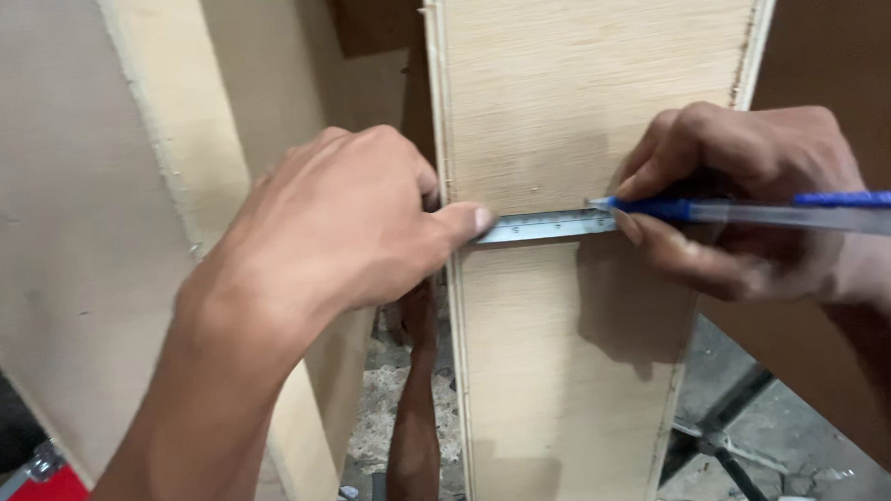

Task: The person marks lines on wooden boards using a tape measure, a pen, and a square tool.

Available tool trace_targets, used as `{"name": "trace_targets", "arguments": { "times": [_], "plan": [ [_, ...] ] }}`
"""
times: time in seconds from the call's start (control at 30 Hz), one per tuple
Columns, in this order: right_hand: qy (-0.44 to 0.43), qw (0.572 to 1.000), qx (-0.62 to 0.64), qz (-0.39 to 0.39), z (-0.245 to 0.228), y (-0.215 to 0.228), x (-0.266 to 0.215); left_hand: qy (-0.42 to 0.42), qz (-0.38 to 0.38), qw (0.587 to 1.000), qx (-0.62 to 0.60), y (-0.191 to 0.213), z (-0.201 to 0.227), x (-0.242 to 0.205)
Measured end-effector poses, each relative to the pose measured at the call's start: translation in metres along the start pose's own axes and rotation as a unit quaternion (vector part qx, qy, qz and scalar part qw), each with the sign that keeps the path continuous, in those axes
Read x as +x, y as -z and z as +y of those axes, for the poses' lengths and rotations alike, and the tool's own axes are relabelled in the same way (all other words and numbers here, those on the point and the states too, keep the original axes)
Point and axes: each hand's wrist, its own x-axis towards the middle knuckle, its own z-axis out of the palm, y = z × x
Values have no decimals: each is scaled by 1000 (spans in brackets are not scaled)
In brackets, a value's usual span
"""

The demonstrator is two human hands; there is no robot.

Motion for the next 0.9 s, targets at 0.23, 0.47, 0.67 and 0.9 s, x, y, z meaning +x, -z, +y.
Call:
{"name": "trace_targets", "arguments": {
  "times": [0.23,0.47,0.67,0.9],
  "plan": [
    [36,998,10,43,0,-5,0,10,8,1000,21,0,6,3],
    [53,998,13,20,-1,-3,4,35,12,999,35,-1,11,1],
    [63,998,3,14,1,-3,3,45,33,998,38,-6,12,0],
    [45,999,-14,0,0,-2,4,33,51,996,60,-11,8,6]
  ]
}}
